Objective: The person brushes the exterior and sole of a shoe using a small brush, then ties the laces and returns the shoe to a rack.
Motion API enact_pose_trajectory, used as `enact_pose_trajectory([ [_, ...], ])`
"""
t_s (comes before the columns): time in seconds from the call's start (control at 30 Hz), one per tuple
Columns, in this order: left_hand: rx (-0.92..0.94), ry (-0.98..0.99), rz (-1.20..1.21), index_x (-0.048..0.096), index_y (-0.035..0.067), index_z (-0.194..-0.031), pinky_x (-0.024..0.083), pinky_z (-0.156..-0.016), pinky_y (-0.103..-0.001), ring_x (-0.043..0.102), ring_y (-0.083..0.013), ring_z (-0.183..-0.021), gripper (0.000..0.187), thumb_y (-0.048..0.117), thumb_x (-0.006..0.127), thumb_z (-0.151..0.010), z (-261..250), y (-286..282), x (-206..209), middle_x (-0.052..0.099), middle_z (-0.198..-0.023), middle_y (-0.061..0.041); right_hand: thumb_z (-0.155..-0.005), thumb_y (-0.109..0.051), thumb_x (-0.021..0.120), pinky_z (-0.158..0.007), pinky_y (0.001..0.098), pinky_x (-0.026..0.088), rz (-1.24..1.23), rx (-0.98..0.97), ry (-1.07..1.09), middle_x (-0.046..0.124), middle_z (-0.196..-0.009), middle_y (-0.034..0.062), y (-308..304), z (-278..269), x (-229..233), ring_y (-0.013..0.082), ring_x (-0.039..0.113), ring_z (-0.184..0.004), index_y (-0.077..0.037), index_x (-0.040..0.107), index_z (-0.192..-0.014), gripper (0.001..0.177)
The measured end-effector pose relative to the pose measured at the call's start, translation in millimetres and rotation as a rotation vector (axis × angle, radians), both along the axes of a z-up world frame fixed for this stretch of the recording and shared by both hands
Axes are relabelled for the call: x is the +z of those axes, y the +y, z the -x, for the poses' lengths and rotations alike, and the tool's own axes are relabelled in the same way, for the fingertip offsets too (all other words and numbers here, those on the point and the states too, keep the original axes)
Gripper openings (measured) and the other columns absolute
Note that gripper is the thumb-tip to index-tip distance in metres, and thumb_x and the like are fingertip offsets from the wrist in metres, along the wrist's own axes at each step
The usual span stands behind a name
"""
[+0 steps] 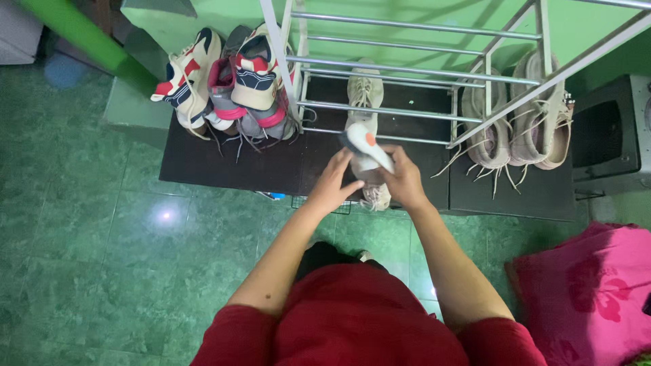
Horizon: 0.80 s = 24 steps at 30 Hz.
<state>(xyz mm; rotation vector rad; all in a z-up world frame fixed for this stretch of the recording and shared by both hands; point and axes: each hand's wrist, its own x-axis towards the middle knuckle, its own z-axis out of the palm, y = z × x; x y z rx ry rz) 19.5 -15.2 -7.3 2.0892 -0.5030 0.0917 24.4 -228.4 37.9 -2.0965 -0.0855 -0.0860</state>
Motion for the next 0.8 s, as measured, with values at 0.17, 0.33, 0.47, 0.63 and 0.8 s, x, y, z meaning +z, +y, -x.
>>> enact_pose_trajectory([
  [0.17,0.09,0.143,-0.158,0.059,0.008,-0.138,0.048,-0.104,-0.047,0.056,-0.0412,-0.125,0.052,0.028,0.073,-0.092,-10,-9,-11,0.057,-0.135,-0.018,-0.085,-0.004,0.076,-0.093,0.0365,0.055,0.064,0.13,-0.09,0.071,-0.121,0.0123,11,1,-2,0.0304,0.071,-0.112,-0.009,0.062,-0.125,0.042],
  [0.33,0.217,0.018,-0.146,0.064,0.008,-0.123,0.052,-0.098,-0.046,0.064,-0.0381,-0.116,0.041,0.032,0.076,-0.091,-8,-1,-15,0.067,-0.126,-0.014,-0.082,-0.009,0.08,-0.1,0.0385,0.051,0.06,0.006,-0.258,0.063,-0.13,0.0166,18,9,0,0.033,0.062,-0.122,-0.008,0.06,-0.127,0.049],
  [0.47,0.266,0.123,-0.043,0.064,0.012,-0.132,0.053,-0.092,-0.045,0.066,-0.037,-0.111,0.047,0.031,0.074,-0.089,0,10,1,0.068,-0.123,-0.015,-0.095,-0.016,0.073,-0.098,0.0396,0.052,0.051,-0.071,-0.229,0.065,-0.13,0.0181,16,26,-20,0.0326,0.065,-0.117,-0.008,0.057,-0.133,0.041],
  [0.63,0.284,0.162,-0.108,0.063,0.013,-0.133,0.053,-0.09,-0.046,0.066,-0.0382,-0.111,0.047,0.03,0.073,-0.09,0,24,0,0.069,-0.121,-0.016,-0.1,-0.034,0.061,-0.089,0.0457,0.054,0.157,-0.232,0.296,0.071,-0.115,0.0199,-12,42,-73,0.0371,0.071,-0.104,-0.02,0.057,-0.14,0.042],
  [0.8,0.288,0.143,-0.12,0.062,0.007,-0.123,0.051,-0.09,-0.048,0.066,-0.0414,-0.107,0.042,0.027,0.075,-0.089,7,33,-15,0.07,-0.113,-0.02,-0.101,-0.039,0.058,-0.092,0.051,0.052,0.399,-0.304,0.476,0.073,-0.115,0.0215,-50,39,-84,0.0421,0.069,-0.108,-0.02,0.059,-0.138,0.041],
])
